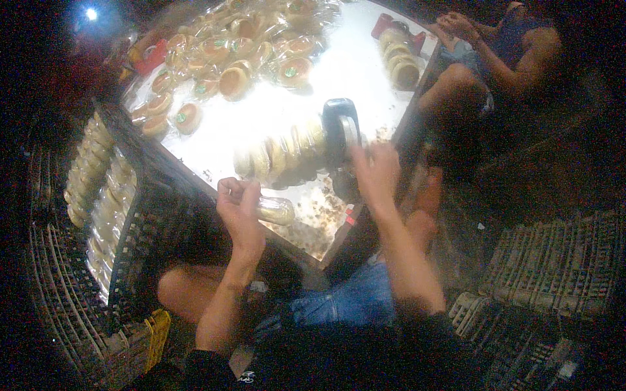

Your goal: The person sits on the floor and repeatedly picks up small round pies, places them into clear plastic bags, seals the bags, and stacks the packaged pies on the table. The person also moves a black crate to the side to clear space.

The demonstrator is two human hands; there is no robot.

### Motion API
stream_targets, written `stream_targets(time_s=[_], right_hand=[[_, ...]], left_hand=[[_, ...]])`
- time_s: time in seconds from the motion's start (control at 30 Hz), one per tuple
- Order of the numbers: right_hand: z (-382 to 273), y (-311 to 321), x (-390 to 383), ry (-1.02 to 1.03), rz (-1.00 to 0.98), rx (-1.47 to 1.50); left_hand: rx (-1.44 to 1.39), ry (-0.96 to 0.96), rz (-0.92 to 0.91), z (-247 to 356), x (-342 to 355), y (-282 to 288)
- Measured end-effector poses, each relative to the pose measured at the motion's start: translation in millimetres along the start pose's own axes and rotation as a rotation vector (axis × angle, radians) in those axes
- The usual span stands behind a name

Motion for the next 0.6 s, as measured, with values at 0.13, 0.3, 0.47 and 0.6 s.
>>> stream_targets(time_s=[0.13,0.3,0.47,0.6], right_hand=[[43.5,-33.7,-69.2,-0.479,-0.319,0.540],[-63.3,-25.1,-82.9,0.038,-0.240,0.679],[-124.2,-18.6,-66.0,0.043,-0.276,0.760],[-118.5,-61.1,-80.1,-0.341,-0.750,1.194]], left_hand=[[-0.020,-0.006,0.071,-4.7,1.3,4.8],[0.046,0.002,0.124,-4.9,1.5,-1.7],[0.132,-0.169,0.020,39.6,-9.6,-12.7],[0.133,-0.183,-0.253,66.6,-10.6,-34.5]])
Point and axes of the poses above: each hand's wrist, its own x-axis towards the middle knuckle, its own y-axis out of the back of the hand, z = x × y, the point moved 10 cm from there along x, towards the middle knuckle, and after that the axes turned 13 degrees about -x, right-handed, at the moved point
